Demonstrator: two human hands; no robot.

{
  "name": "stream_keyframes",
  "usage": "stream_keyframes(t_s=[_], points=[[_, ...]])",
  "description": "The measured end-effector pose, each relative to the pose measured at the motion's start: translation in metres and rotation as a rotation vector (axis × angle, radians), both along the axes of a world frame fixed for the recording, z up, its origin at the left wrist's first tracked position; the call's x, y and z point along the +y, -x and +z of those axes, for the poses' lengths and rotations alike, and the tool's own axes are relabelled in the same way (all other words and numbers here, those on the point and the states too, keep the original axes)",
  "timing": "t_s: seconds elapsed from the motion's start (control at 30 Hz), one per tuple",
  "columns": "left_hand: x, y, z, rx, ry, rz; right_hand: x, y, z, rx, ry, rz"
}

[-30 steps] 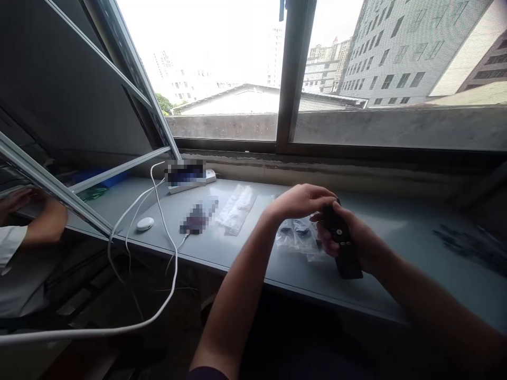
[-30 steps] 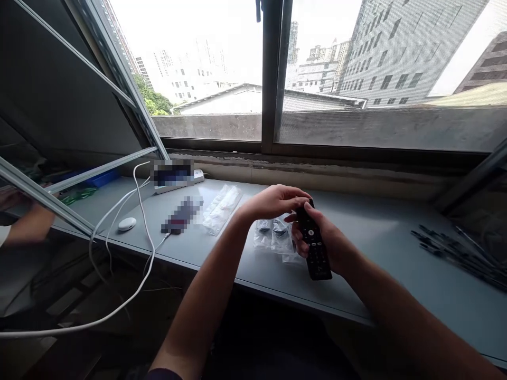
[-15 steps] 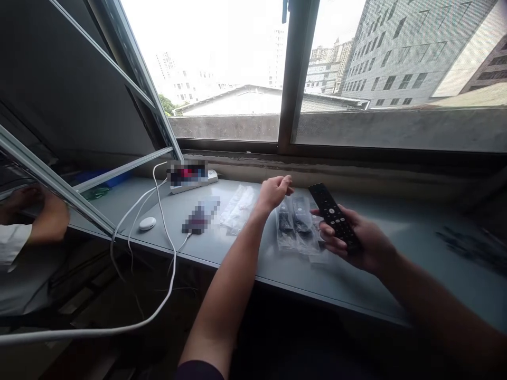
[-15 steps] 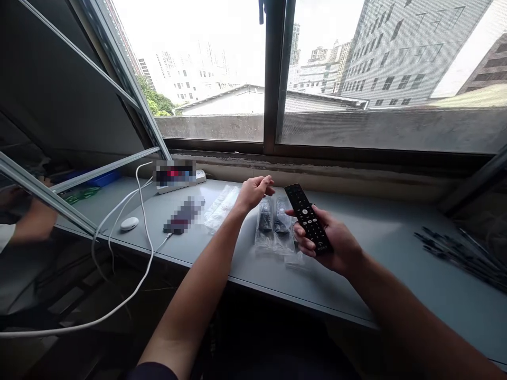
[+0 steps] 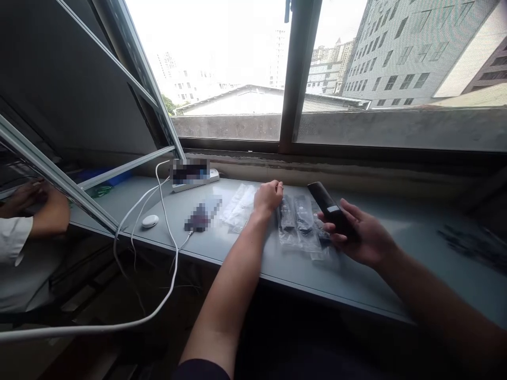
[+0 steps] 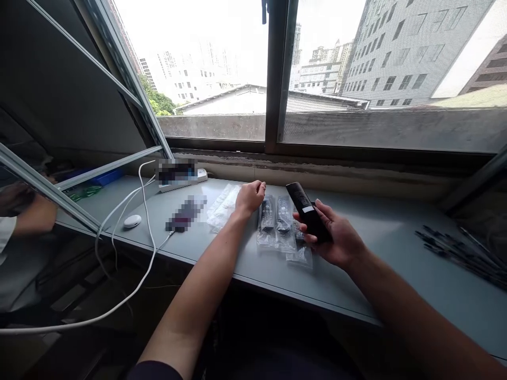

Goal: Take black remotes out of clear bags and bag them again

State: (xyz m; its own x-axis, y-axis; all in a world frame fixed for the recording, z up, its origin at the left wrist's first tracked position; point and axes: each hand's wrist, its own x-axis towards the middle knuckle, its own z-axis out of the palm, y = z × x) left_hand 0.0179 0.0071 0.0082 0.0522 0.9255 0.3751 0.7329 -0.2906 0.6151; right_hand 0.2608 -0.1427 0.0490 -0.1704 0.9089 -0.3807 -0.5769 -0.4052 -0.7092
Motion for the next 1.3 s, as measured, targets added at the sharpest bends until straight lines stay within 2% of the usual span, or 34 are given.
stream_keyframes(t_s=[0.2, 0.47, 0.57, 0.83, 1.13, 1.3], points=[[-0.001, -0.002, -0.001, -0.005, 0.002, -0.020, -0.005, 0.007, 0.007, 0.085, -0.049, 0.082], [-0.005, -0.002, 0.001, -0.021, 0.017, -0.035, -0.002, -0.001, -0.003, -0.048, -0.133, 0.141], [-0.005, -0.002, 0.000, -0.037, 0.016, -0.048, -0.001, -0.002, -0.003, -0.055, -0.119, 0.117], [-0.005, -0.002, 0.000, -0.149, 0.043, -0.086, -0.005, 0.003, 0.004, 0.097, -0.032, 0.058], [-0.006, -0.002, 0.002, -0.075, 0.033, -0.086, -0.006, 0.007, 0.007, 0.185, 0.010, 0.042], [-0.005, -0.003, 0.000, -0.040, 0.021, -0.080, -0.004, 0.004, 0.008, 0.150, 0.024, 0.006]])
